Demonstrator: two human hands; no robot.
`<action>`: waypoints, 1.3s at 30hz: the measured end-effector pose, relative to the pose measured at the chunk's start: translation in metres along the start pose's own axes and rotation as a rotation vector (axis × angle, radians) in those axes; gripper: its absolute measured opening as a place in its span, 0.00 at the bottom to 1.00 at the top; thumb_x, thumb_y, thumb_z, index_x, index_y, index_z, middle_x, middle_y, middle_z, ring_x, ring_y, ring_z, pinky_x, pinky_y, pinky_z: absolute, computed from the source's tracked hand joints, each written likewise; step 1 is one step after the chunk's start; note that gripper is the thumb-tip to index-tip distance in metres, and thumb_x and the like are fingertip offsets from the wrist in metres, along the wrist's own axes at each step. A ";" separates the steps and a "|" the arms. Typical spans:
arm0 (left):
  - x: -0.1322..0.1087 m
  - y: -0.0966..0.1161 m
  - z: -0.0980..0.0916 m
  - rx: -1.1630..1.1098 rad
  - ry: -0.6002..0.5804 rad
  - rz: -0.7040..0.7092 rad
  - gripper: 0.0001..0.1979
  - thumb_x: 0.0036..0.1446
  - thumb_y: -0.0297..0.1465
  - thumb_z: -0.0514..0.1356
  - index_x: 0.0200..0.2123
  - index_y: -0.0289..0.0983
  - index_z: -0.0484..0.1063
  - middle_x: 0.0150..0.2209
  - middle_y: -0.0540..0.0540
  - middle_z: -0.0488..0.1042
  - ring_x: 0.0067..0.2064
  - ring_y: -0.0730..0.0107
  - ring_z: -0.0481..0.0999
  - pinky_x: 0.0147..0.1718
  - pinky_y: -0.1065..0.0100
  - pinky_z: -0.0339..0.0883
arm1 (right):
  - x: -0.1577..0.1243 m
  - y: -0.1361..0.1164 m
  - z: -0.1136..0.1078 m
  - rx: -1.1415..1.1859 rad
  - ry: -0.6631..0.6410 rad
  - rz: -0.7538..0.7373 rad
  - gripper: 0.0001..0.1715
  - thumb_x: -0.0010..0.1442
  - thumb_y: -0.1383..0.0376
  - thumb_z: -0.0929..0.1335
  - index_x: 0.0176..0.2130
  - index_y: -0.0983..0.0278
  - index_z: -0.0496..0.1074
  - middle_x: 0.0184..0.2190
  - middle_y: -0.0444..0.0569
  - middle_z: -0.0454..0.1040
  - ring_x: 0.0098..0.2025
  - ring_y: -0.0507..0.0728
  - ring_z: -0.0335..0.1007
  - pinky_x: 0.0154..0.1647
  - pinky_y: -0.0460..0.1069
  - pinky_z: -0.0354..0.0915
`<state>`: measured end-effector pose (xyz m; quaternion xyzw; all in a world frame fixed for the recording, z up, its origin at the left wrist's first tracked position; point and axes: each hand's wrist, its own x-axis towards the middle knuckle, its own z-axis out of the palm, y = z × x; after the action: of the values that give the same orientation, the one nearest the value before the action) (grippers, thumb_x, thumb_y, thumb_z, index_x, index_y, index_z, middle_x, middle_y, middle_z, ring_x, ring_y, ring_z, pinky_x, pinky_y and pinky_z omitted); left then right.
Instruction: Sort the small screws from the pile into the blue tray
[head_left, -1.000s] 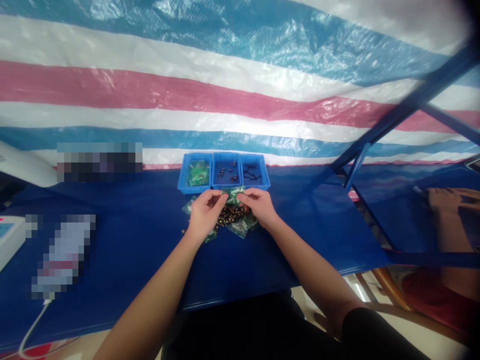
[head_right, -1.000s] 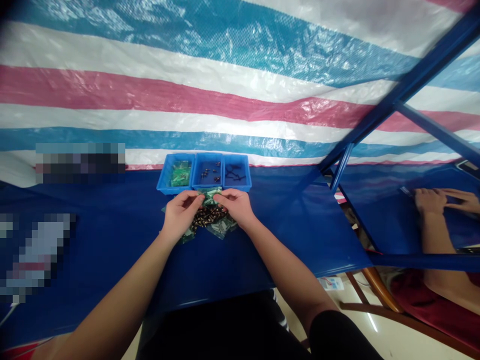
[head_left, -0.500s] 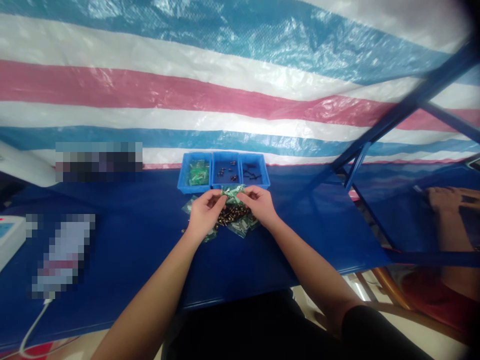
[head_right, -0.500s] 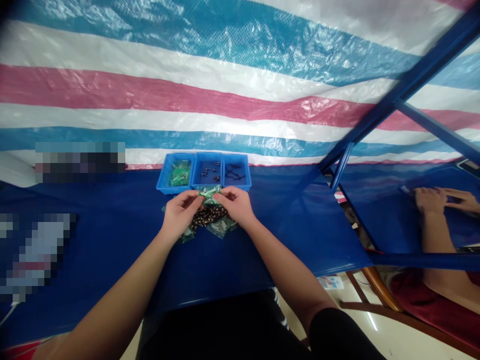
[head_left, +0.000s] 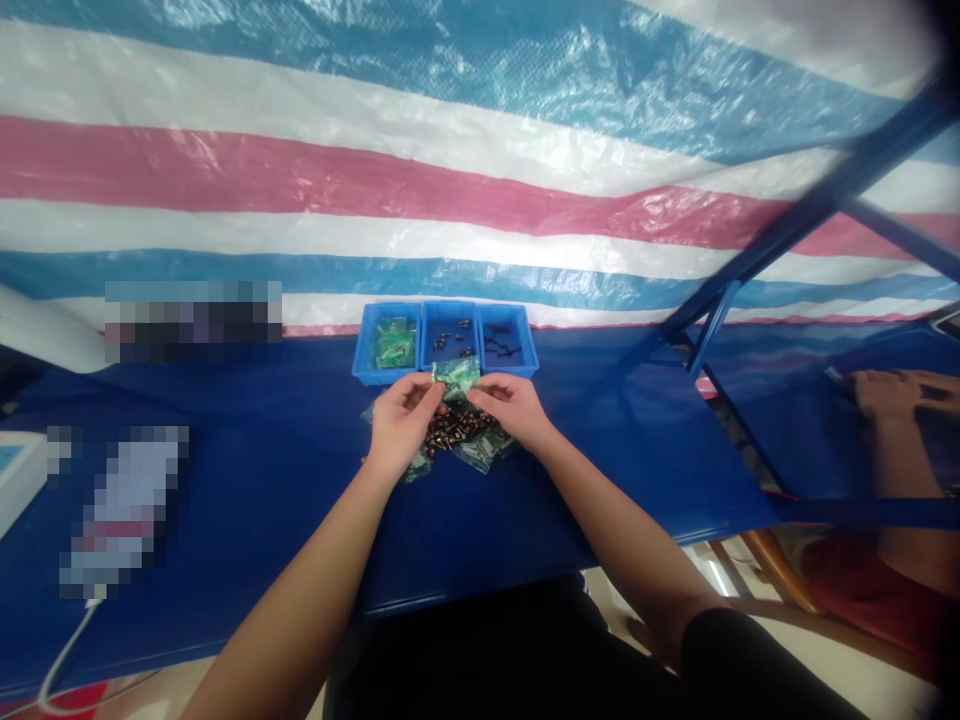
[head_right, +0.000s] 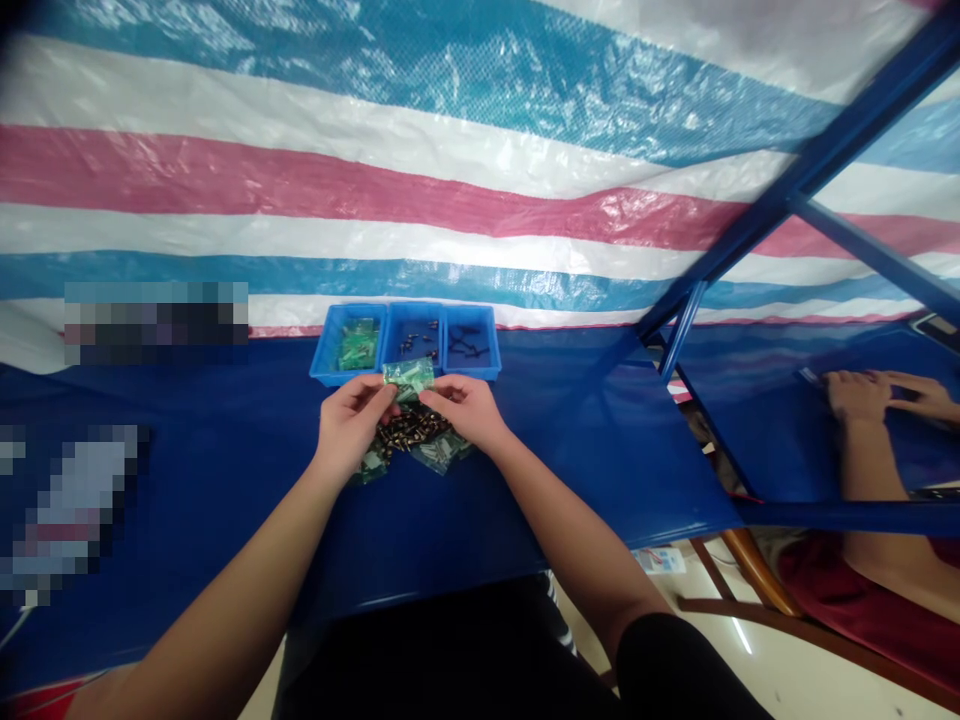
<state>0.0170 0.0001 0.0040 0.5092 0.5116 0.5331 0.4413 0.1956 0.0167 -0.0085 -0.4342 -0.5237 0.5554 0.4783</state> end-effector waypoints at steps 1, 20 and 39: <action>0.000 0.001 0.000 0.001 -0.001 0.009 0.12 0.54 0.39 0.65 0.36 0.36 0.73 0.22 0.51 0.73 0.24 0.74 0.71 0.25 0.72 0.65 | 0.000 0.000 -0.001 -0.015 -0.005 0.010 0.17 0.48 0.54 0.76 0.31 0.64 0.75 0.25 0.43 0.74 0.26 0.50 0.67 0.29 0.47 0.64; -0.004 -0.002 0.002 0.044 -0.071 0.043 0.11 0.55 0.39 0.64 0.34 0.37 0.73 0.25 0.50 0.73 0.27 0.71 0.73 0.29 0.71 0.66 | -0.001 -0.009 -0.002 -0.058 -0.118 0.053 0.11 0.53 0.58 0.71 0.27 0.63 0.69 0.21 0.42 0.70 0.23 0.50 0.64 0.26 0.46 0.61; -0.004 -0.004 0.000 0.056 -0.069 0.068 0.12 0.54 0.40 0.65 0.35 0.37 0.74 0.27 0.50 0.74 0.27 0.72 0.72 0.29 0.71 0.66 | -0.001 -0.008 -0.003 -0.075 -0.037 -0.059 0.20 0.52 0.50 0.73 0.26 0.62 0.67 0.20 0.41 0.69 0.22 0.50 0.63 0.26 0.47 0.60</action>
<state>0.0176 -0.0033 -0.0004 0.5566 0.4934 0.5151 0.4260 0.1996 0.0157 -0.0005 -0.4259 -0.5653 0.5290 0.4681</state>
